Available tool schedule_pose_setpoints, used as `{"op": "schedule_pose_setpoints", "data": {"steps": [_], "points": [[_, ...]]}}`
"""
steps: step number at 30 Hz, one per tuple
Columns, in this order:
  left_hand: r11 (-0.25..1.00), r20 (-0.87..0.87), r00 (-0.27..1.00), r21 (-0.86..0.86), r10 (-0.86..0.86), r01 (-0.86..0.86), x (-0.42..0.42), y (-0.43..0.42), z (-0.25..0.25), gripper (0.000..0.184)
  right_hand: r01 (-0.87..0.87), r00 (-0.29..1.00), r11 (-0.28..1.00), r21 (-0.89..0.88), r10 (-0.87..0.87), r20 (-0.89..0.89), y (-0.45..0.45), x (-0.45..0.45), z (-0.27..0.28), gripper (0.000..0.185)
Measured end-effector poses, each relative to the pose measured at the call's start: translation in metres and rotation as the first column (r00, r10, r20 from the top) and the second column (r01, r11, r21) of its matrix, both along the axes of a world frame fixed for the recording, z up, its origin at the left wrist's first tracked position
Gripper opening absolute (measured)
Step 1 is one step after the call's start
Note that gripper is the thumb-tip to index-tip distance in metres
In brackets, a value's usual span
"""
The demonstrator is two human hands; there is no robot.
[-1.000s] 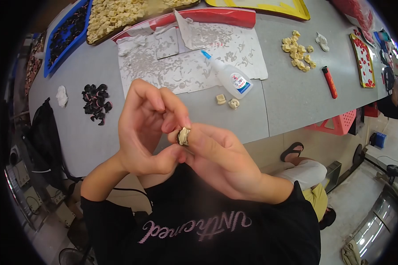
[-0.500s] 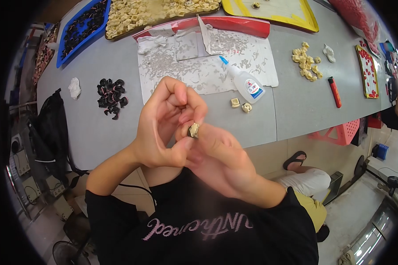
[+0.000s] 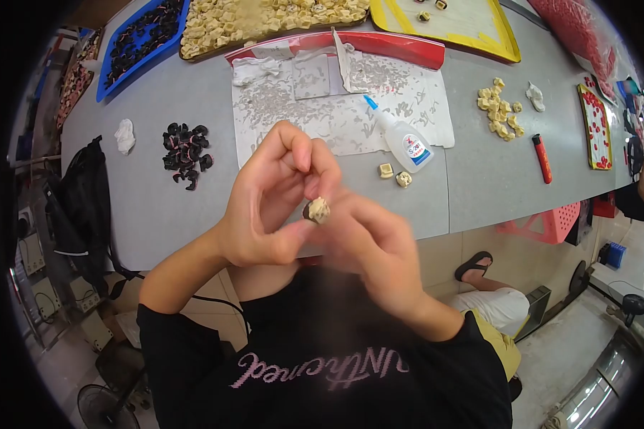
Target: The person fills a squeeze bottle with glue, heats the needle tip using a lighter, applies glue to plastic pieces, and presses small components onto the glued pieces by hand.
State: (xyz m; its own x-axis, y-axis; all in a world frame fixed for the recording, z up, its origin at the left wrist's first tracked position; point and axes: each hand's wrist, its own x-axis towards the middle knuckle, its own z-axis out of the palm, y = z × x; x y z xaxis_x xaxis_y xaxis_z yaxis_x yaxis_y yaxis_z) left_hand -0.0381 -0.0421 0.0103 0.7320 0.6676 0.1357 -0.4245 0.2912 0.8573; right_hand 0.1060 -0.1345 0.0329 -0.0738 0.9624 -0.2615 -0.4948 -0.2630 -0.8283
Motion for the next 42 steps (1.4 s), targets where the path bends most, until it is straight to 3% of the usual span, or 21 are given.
{"op": "schedule_pose_setpoints", "data": {"steps": [1, 2, 3, 4, 6, 9, 11, 20, 36, 38, 41, 42], "points": [[0.996, 0.004, 0.999, -0.080, -0.032, 0.032, 0.000, 0.000, 0.002, 0.048, 0.054, 0.967, 0.992, 0.116, -0.081, 0.243, -0.001, 0.005, 0.000, 0.026], [0.985, 0.010, 0.998, -0.158, -0.062, 0.063, -0.001, 0.001, 0.005, 0.047, 0.040, 0.825, 0.926, 0.377, -0.243, 0.511, 0.000, 0.010, -0.006, 0.026], [0.967, 0.019, 0.996, -0.236, -0.091, 0.093, -0.001, 0.001, 0.008, 0.047, -0.064, 0.597, 0.802, 0.594, -0.446, 0.667, 0.004, 0.012, -0.008, 0.028], [0.953, 0.039, 0.992, -0.276, -0.121, 0.127, -0.002, 0.002, 0.010, 0.046, -0.047, 0.513, 0.730, 0.681, -0.567, 0.644, 0.008, 0.009, -0.003, 0.038], [0.912, 0.080, 0.980, -0.358, -0.183, 0.200, -0.002, 0.002, 0.011, 0.045, -0.181, 0.386, 0.711, 0.680, -0.585, 0.714, 0.018, 0.007, 0.007, 0.040], [0.873, 0.169, 0.946, -0.368, -0.278, 0.322, -0.006, 0.005, 0.001, 0.036, -0.317, 0.320, 0.684, 0.657, -0.575, 0.753, 0.024, 0.008, 0.010, 0.040], [0.860, 0.168, 0.947, -0.398, -0.275, 0.320, -0.006, 0.006, 0.003, 0.035, -0.384, 0.291, 0.636, 0.670, -0.605, 0.741, 0.029, 0.007, 0.007, 0.036], [0.857, 0.141, 0.945, -0.397, -0.296, 0.328, -0.006, 0.007, -0.001, 0.032, -0.389, 0.274, 0.637, 0.666, -0.610, 0.744, 0.031, 0.002, -0.003, 0.017], [0.862, 0.189, 0.949, -0.403, -0.251, 0.308, -0.002, 0.003, -0.002, 0.038, -0.360, 0.322, 0.626, 0.691, -0.612, 0.722, 0.032, 0.004, -0.001, 0.028], [0.906, 0.162, 0.966, -0.343, -0.202, 0.247, 0.002, 0.002, -0.002, 0.042, -0.351, 0.294, 0.634, 0.689, -0.624, 0.724, 0.030, 0.013, 0.003, 0.029], [0.974, 0.076, 0.995, -0.211, -0.065, 0.080, 0.005, 0.003, -0.001, 0.043, -0.201, 0.259, 0.658, 0.725, -0.678, 0.688, 0.023, 0.032, -0.003, 0.031], [0.988, 0.044, 0.999, -0.156, -0.006, 0.013, 0.005, 0.004, -0.001, 0.042, -0.128, 0.299, 0.682, 0.720, -0.666, 0.683, 0.019, 0.040, -0.011, 0.028]]}}
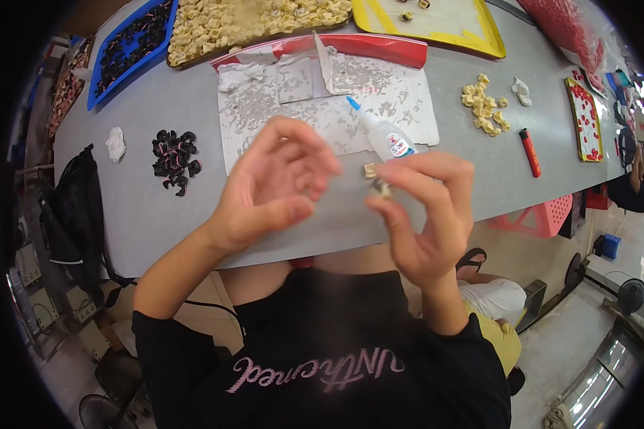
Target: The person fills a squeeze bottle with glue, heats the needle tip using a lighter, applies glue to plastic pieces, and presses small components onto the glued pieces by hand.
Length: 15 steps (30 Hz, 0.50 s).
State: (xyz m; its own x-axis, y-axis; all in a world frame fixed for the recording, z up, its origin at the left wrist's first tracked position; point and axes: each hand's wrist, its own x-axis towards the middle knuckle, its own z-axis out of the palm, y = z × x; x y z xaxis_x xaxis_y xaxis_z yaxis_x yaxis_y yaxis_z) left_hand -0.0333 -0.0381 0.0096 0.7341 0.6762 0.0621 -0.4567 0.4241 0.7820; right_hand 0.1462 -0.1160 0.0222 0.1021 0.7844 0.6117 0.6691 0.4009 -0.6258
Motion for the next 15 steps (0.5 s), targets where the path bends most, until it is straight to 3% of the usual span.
{"op": "schedule_pose_setpoints", "data": {"steps": [3, 4, 10, 15], "points": [[0.975, -0.197, 0.970, 0.198, 0.140, -0.101, -0.006, 0.007, 0.002, 0.025, 0.077, 0.997, 0.988, -0.130, -0.074, 0.031, -0.014, 0.015, -0.012, 0.029], [0.947, -0.192, 0.948, 0.250, 0.253, -0.202, -0.003, 0.006, 0.003, 0.009, 0.088, 0.995, 0.984, -0.154, -0.079, 0.061, -0.017, 0.016, -0.015, 0.029], [0.813, -0.247, 0.867, 0.522, 0.433, -0.257, -0.006, 0.010, 0.006, 0.005, 0.083, 0.994, 0.969, -0.232, -0.063, 0.093, -0.025, 0.020, -0.026, 0.031], [0.721, -0.254, 0.783, 0.612, 0.568, -0.325, -0.011, 0.016, 0.012, 0.011, 0.030, 0.999, 0.976, -0.216, -0.020, 0.049, -0.024, 0.023, -0.028, 0.029]]}}
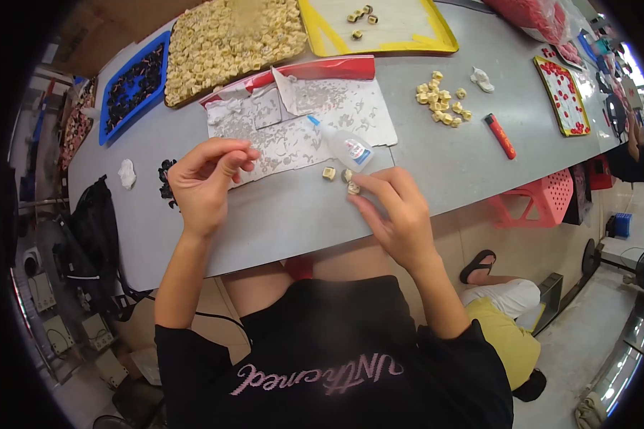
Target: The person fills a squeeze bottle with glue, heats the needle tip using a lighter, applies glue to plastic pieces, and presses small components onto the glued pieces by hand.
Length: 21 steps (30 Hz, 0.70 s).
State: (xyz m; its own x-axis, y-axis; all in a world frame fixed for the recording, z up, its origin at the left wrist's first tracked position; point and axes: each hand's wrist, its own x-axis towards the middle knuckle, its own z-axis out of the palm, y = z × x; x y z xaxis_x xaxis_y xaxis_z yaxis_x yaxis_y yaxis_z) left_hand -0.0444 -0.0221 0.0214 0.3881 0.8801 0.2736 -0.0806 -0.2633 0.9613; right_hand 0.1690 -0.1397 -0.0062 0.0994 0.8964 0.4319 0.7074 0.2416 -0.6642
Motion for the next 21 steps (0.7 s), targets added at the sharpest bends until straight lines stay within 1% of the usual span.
{"op": "schedule_pose_setpoints", "data": {"steps": [1, 4, 5, 7, 8, 9, 12, 13, 16, 17, 19, 21], "points": [[1.000, 0.002, 1.000, 0.003, 0.028, -0.028, -0.001, 0.001, 0.003, 0.013, -0.007, 1.000, 1.000, 0.008, 0.007, -0.016, 0.000, 0.001, 0.001, 0.029], [0.996, -0.067, 0.995, -0.044, 0.080, -0.083, -0.007, 0.009, 0.021, 0.014, 0.000, 0.995, 1.000, -0.025, -0.002, -0.103, -0.003, 0.001, 0.003, 0.030], [0.998, -0.102, 0.993, -0.023, 0.059, -0.062, -0.011, 0.012, 0.029, 0.015, 0.001, 0.994, 1.000, -0.018, -0.003, -0.114, -0.004, 0.002, 0.005, 0.030], [0.987, -0.186, 0.973, 0.109, 0.138, -0.120, -0.023, 0.015, 0.047, 0.014, 0.001, 0.990, 1.000, -0.005, -0.002, -0.139, -0.006, 0.004, 0.007, 0.031], [0.974, -0.226, 0.957, 0.174, 0.181, -0.144, -0.031, 0.015, 0.055, 0.014, 0.004, 0.992, 1.000, 0.012, -0.002, -0.123, -0.005, 0.006, 0.010, 0.030], [0.965, -0.235, 0.946, 0.191, 0.223, -0.180, -0.041, 0.015, 0.060, 0.013, 0.007, 0.994, 1.000, 0.029, -0.003, -0.109, -0.004, 0.009, 0.014, 0.029], [0.910, -0.148, 0.911, 0.227, 0.385, -0.348, -0.069, 0.006, 0.064, 0.016, 0.037, 0.995, 0.996, 0.079, -0.029, -0.099, 0.000, 0.013, 0.019, 0.025], [0.889, -0.133, 0.891, 0.228, 0.433, -0.398, -0.074, -0.001, 0.065, 0.014, 0.048, 0.994, 0.994, 0.097, -0.038, -0.098, 0.003, 0.014, 0.020, 0.023], [0.874, -0.052, 0.901, 0.277, 0.430, -0.400, -0.084, -0.027, 0.058, 0.009, 0.076, 0.994, 0.987, 0.139, -0.064, -0.086, 0.007, 0.012, 0.022, 0.021], [0.889, -0.035, 0.911, 0.235, 0.412, -0.393, -0.081, -0.040, 0.061, 0.007, 0.068, 0.997, 0.978, 0.197, -0.059, -0.051, 0.008, 0.009, 0.027, 0.021], [0.912, 0.029, 0.944, 0.248, 0.329, -0.326, -0.079, -0.060, 0.063, 0.010, 0.055, 0.998, 0.952, 0.300, -0.063, 0.017, 0.006, 0.003, 0.048, 0.021], [0.927, 0.097, 0.965, 0.268, 0.246, -0.263, -0.075, -0.077, 0.073, 0.009, -0.021, 0.994, 0.873, 0.487, -0.033, 0.102, -0.001, 0.001, 0.082, 0.026]]}}
